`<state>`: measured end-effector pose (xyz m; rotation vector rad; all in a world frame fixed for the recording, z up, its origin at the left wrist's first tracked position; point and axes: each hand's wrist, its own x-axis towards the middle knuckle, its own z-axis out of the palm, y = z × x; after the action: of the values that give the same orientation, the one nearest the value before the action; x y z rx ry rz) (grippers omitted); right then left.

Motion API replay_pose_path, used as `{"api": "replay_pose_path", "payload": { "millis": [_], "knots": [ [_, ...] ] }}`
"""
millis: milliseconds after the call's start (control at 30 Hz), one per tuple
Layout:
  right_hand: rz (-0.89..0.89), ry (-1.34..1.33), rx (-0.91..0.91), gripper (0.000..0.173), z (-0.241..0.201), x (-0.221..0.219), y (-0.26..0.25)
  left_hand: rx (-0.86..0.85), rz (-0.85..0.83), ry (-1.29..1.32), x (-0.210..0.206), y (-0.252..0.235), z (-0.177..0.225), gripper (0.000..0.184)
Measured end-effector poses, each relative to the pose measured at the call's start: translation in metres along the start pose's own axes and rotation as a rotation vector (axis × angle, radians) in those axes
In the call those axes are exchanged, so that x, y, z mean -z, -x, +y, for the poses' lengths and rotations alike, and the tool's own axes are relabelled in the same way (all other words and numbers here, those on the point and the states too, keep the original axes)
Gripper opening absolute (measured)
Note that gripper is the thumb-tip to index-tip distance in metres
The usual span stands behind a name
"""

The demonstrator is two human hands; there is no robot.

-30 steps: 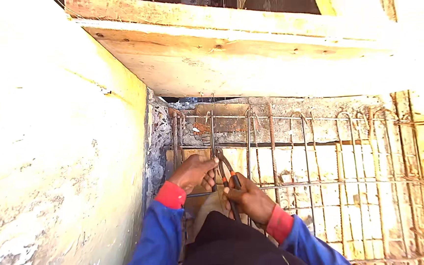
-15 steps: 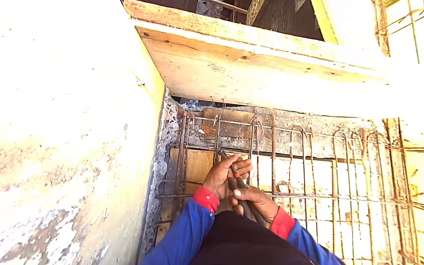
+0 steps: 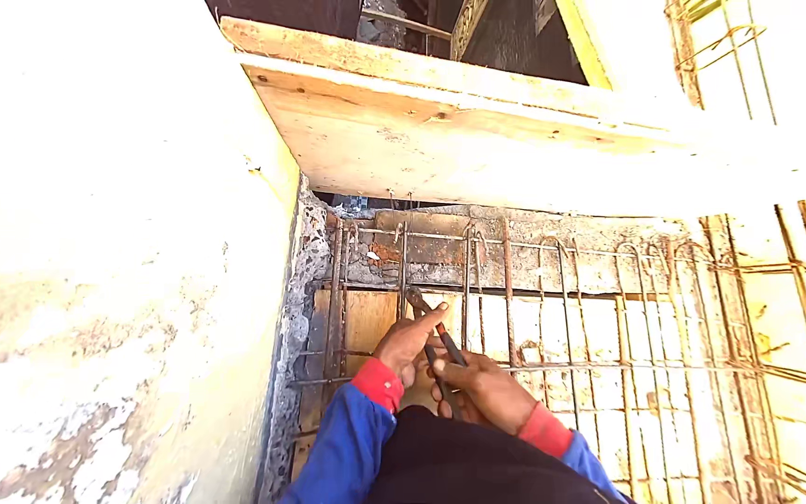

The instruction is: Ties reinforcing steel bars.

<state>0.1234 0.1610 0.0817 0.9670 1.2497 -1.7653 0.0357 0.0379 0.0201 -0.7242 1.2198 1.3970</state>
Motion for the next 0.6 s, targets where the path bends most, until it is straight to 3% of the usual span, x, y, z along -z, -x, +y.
{"api": "replay_pose_path", "payload": {
  "millis": [67, 100, 167, 233, 267, 333, 367, 433, 500, 600],
  "knots": [
    [-0.245, -0.572, -0.034, 0.032, 0.016, 0.008, -0.005, 0.049, -0.021, 0.102, 0.002, -0.008, -0.001, 0.045],
    [-0.345, -0.727, -0.055, 0.033, 0.023, 0.009, -0.008, 0.061, -0.018, 0.151, 0.001, -0.013, -0.003, 0.043],
    [-0.382, -0.751, -0.083, 0.031, 0.028, 0.009, -0.011, 0.036, -0.007, 0.219, -0.001, -0.020, -0.006, 0.033],
    [-0.242, -0.475, -0.088, 0.029, 0.015, 0.010, -0.005, -0.010, 0.007, 0.274, -0.005, -0.021, -0.006, 0.024],
    [-0.129, -0.227, -0.087, 0.037, 0.004, 0.012, 0.000, -0.035, 0.024, 0.270, -0.010, -0.022, -0.007, 0.023],
    [0.143, 0.449, -0.111, 0.068, -0.019, 0.011, 0.010, -0.076, 0.059, 0.245, -0.019, -0.023, -0.010, 0.027],
    [0.278, 0.815, -0.136, 0.074, -0.028, 0.005, 0.014, -0.085, 0.080, 0.221, -0.024, -0.023, -0.009, 0.028],
    [0.475, 1.345, -0.209, 0.070, -0.035, -0.016, 0.019, -0.096, 0.125, 0.142, -0.035, -0.020, -0.008, 0.033],
    [0.561, 1.523, -0.254, 0.059, -0.031, -0.027, 0.015, -0.114, 0.150, 0.054, -0.037, -0.018, -0.007, 0.036],
    [0.324, 1.185, -0.271, 0.051, -0.041, -0.015, 0.016, -0.095, 0.141, -0.138, -0.024, -0.009, -0.001, 0.048]
  ]
}}
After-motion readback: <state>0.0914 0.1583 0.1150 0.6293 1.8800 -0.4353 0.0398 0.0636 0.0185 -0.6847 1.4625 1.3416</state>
